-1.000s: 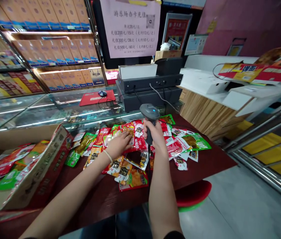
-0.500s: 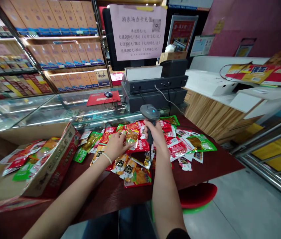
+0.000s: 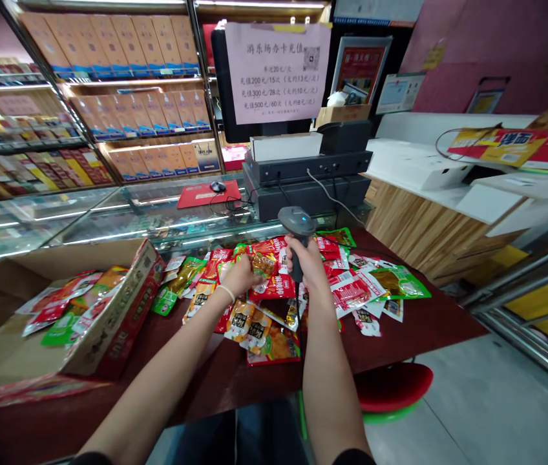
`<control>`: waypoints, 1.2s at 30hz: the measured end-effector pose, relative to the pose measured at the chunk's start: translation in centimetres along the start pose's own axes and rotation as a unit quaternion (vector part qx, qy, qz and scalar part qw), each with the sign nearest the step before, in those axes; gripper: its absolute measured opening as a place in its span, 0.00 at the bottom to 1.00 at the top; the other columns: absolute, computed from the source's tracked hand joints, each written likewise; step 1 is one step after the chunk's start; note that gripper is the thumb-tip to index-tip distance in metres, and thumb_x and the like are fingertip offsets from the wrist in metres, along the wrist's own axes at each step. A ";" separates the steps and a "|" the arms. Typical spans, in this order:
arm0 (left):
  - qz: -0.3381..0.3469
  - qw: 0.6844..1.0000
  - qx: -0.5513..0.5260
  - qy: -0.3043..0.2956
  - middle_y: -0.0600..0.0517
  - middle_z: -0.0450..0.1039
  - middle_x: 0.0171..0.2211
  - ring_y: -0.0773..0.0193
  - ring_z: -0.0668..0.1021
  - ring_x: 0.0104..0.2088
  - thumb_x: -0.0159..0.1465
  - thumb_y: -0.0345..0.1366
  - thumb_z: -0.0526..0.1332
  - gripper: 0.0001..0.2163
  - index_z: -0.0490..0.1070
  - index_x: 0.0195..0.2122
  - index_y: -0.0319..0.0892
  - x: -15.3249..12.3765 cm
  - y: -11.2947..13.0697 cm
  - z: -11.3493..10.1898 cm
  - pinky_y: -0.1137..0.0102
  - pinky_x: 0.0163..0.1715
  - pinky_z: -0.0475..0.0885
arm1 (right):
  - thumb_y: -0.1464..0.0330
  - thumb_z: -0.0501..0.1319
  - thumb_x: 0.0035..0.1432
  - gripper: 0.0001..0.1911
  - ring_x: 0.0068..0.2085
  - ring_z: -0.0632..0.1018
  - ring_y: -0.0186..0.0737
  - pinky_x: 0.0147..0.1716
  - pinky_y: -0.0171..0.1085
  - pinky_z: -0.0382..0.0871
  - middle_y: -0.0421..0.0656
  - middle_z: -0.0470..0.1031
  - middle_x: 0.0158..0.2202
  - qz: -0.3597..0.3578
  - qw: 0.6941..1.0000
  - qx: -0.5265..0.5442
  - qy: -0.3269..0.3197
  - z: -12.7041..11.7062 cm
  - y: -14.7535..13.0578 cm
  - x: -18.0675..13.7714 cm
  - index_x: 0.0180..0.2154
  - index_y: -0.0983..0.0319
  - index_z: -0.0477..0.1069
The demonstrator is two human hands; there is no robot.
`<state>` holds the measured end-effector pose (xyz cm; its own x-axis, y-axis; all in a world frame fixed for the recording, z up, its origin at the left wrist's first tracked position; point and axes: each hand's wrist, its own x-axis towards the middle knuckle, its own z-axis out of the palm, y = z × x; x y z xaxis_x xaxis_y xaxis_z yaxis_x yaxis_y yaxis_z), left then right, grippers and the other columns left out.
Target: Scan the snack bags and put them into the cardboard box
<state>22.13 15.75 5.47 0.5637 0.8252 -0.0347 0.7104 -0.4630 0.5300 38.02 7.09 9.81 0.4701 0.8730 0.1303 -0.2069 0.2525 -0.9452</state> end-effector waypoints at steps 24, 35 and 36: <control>-0.061 0.690 -0.638 0.337 0.50 0.79 0.36 0.63 0.80 0.34 0.51 0.40 0.69 0.19 0.67 0.41 0.41 -4.7 -13.1 -3.4 0.69 0.38 0.73 | 0.57 0.67 0.52 0.16 0.14 0.64 0.28 0.12 0.28 0.59 0.32 0.65 0.18 0.159 0.969 -0.042 -0.186 8.7 3.6 -3.3 0.31 0.59 0.63; -0.050 0.708 -0.621 0.331 0.48 0.80 0.36 0.62 0.81 0.34 0.53 0.41 0.69 0.18 0.68 0.42 0.39 -4.5 -13.1 -2.7 0.68 0.38 0.74 | 0.58 0.66 0.50 0.18 0.13 0.63 0.28 0.12 0.29 0.56 0.34 0.64 0.15 0.190 0.950 -0.098 -0.228 9.9 3.3 -4.3 0.22 0.60 0.63; -0.054 0.706 -0.624 0.332 0.49 0.79 0.35 0.63 0.81 0.33 0.53 0.41 0.69 0.18 0.68 0.41 0.39 -4.5 -13.1 -2.7 0.68 0.37 0.73 | 0.58 0.67 0.50 0.17 0.13 0.64 0.28 0.12 0.29 0.56 0.34 0.64 0.15 0.186 0.952 -0.095 -0.226 9.8 3.4 -4.2 0.23 0.60 0.63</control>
<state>9.17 18.99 1.03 -0.0807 0.9954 0.0523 -0.4221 -0.0816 0.9029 26.94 8.39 8.99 -0.0308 0.9884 -0.1487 -0.1076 -0.1512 -0.9826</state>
